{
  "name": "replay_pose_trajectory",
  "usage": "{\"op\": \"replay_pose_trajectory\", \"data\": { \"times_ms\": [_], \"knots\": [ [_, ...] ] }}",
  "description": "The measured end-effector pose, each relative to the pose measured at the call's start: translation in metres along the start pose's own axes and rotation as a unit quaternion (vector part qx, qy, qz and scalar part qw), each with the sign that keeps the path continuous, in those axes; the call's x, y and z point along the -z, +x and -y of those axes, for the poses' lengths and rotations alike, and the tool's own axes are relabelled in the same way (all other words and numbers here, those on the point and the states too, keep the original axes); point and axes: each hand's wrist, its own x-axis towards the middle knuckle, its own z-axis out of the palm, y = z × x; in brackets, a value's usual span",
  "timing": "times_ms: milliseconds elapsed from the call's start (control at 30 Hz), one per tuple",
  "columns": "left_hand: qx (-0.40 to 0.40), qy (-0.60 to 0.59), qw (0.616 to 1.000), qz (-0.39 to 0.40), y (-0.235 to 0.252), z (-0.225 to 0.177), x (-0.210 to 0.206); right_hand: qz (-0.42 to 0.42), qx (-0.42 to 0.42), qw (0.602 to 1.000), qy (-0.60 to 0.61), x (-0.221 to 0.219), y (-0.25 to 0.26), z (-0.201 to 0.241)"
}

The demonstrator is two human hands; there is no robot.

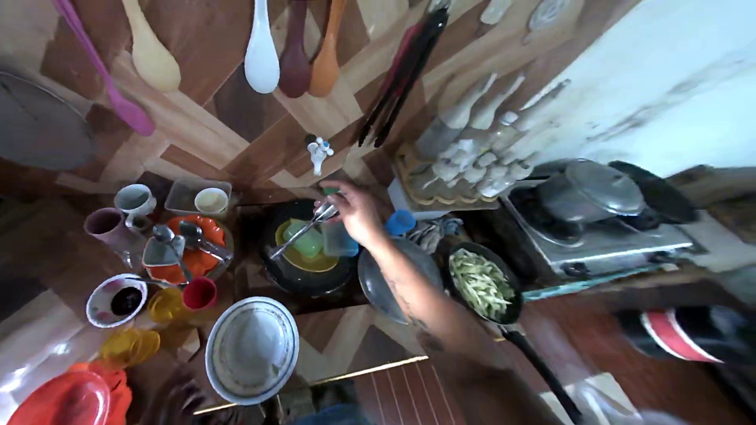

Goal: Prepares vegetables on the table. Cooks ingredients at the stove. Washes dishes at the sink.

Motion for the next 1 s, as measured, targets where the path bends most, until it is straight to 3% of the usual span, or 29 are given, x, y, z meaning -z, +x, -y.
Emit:
{"op": "replay_pose_trajectory", "data": {
  "times_ms": [67,133,200,267,333,433,500,567,700,767,833,867,933,1000],
  "knots": [
    [0.098,-0.030,0.990,0.093,0.037,-0.031,-0.089,0.000,0.075,0.996,0.047,0.019,-0.007,0.020],
    [0.209,-0.092,0.960,0.161,0.075,-0.051,-0.160,0.049,0.186,0.981,-0.006,0.022,-0.027,0.032],
    [0.230,-0.138,0.942,0.203,0.109,-0.063,-0.211,0.146,0.275,0.948,-0.064,0.017,-0.046,0.030],
    [0.219,-0.143,0.946,0.192,0.128,-0.070,-0.248,0.229,0.369,0.896,-0.093,0.017,-0.046,0.015],
    [0.231,-0.106,0.955,0.153,0.141,-0.073,-0.275,0.169,0.359,0.910,-0.121,0.027,-0.025,0.000],
    [0.226,-0.033,0.954,0.195,0.170,-0.062,-0.298,-0.025,0.233,0.940,-0.250,0.042,0.049,-0.027],
    [0.226,-0.009,0.948,0.224,0.184,-0.053,-0.310,-0.007,0.086,0.943,-0.320,0.048,0.102,-0.032],
    [0.240,-0.003,0.942,0.234,0.198,-0.046,-0.321,0.061,0.031,0.938,-0.339,0.049,0.143,-0.036],
    [0.255,0.007,0.938,0.236,0.218,-0.036,-0.331,0.169,0.070,0.914,-0.362,0.055,0.169,-0.030],
    [0.263,0.013,0.934,0.241,0.227,-0.031,-0.333,0.191,0.147,0.885,-0.399,0.062,0.178,-0.035],
    [0.278,0.016,0.927,0.252,0.235,-0.026,-0.334,0.212,0.275,0.847,-0.403,0.066,0.192,-0.049],
    [0.283,0.015,0.923,0.260,0.238,-0.025,-0.334,0.190,0.345,0.841,-0.370,0.065,0.199,-0.063],
    [0.287,0.007,0.922,0.258,0.242,-0.028,-0.332,0.049,0.384,0.901,-0.197,0.048,0.199,-0.102],
    [0.278,0.006,0.933,0.227,0.239,-0.034,-0.326,-0.131,0.198,0.971,-0.007,0.011,0.174,-0.141]
  ]
}}
